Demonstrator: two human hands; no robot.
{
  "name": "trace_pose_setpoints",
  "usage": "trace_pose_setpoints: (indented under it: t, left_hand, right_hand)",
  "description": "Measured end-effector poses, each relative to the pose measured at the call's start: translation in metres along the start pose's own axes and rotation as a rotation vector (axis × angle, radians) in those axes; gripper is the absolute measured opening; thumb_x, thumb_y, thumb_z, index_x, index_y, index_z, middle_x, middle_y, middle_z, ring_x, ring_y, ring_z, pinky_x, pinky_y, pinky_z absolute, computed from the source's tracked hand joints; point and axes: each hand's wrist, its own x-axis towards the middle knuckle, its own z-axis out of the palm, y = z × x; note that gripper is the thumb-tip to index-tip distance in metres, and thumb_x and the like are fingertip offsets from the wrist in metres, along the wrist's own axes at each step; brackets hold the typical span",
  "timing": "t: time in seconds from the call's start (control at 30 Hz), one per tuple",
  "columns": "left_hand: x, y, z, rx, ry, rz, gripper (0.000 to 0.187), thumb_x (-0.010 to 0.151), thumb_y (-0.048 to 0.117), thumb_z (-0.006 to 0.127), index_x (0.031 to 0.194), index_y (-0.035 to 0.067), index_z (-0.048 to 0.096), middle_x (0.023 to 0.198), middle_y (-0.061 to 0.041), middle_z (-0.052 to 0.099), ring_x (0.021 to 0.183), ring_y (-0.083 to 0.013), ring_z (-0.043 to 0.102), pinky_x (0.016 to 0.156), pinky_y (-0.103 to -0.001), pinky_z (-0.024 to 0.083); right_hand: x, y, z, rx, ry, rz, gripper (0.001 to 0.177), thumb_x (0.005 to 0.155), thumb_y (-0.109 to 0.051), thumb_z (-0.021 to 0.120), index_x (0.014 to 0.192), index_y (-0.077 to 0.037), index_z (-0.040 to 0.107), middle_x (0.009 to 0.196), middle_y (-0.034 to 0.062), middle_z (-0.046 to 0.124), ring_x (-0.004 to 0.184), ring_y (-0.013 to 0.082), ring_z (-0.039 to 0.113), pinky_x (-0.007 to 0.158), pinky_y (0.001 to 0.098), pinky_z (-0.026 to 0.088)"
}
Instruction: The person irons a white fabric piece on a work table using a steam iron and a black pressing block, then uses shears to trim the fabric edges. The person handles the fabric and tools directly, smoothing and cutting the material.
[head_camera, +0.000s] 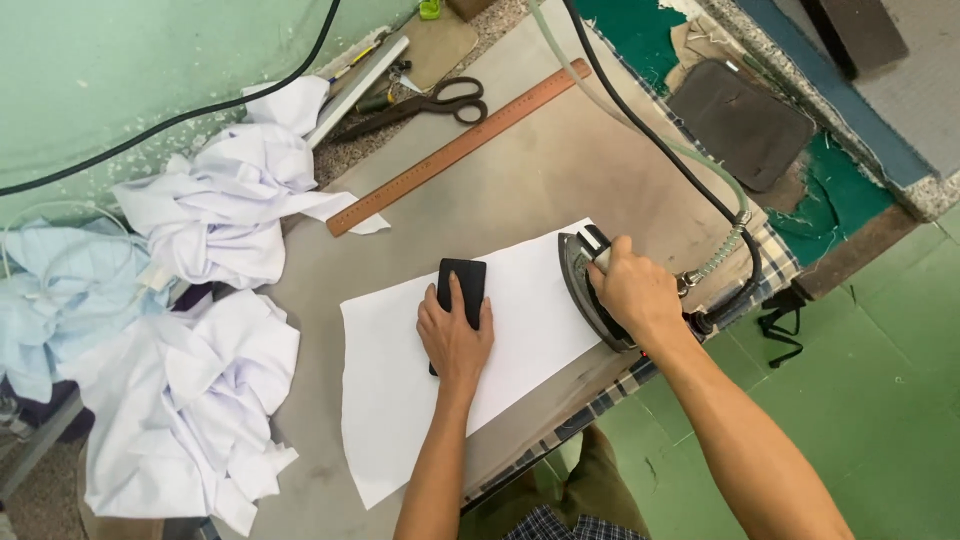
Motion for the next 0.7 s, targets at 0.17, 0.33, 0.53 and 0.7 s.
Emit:
trace_pose_setpoints:
  t: [0.17,0.33,0.53,0.7]
  left_hand:
    - [-0.001,-0.007,0.005,-0.001,0.011,0.050,0.063,0.098,0.043,0.062,0.150,0.008,0.052,0.143,-0.027,0.043,0.133,-0.0448,0.041,0.105,-0.056,0.038]
    - [0.000,-0.013,0.014,0.008,0.055,0.078,0.064,0.097,0.044,0.063,0.149,0.008,0.053,0.145,-0.028,0.041,0.140,-0.0464,0.037,0.112,-0.057,0.032]
    - [0.001,-0.013,0.014,0.007,0.099,0.114,0.062,0.097,0.040,0.065,0.148,0.006,0.053,0.145,-0.028,0.041,0.142,-0.0479,0.035,0.114,-0.060,0.029]
    - [0.001,-0.011,0.013,-0.007,0.057,0.106,0.065,0.097,0.041,0.064,0.150,0.005,0.050,0.146,-0.028,0.040,0.143,-0.0474,0.033,0.117,-0.062,0.025]
  right_hand:
    - [0.008,0.003,0.000,-0.024,0.055,0.053,0.037,0.098,-0.042,0.056,0.107,-0.006,0.052,0.090,0.0270,0.074,0.086,0.0450,0.076,0.075,0.0551,0.061]
    - [0.019,0.004,-0.009,-0.032,0.091,0.063,0.037,0.099,-0.040,0.056,0.106,-0.004,0.052,0.089,0.0293,0.073,0.087,0.0473,0.076,0.075,0.0568,0.061]
    - [0.020,0.006,-0.009,-0.001,0.097,0.097,0.039,0.098,-0.041,0.058,0.108,-0.003,0.053,0.091,0.0303,0.073,0.088,0.0484,0.075,0.075,0.0583,0.061]
    - [0.021,0.006,-0.009,0.018,0.081,0.099,0.042,0.098,-0.044,0.058,0.111,-0.003,0.053,0.094,0.0304,0.074,0.091,0.0482,0.075,0.078,0.0573,0.061]
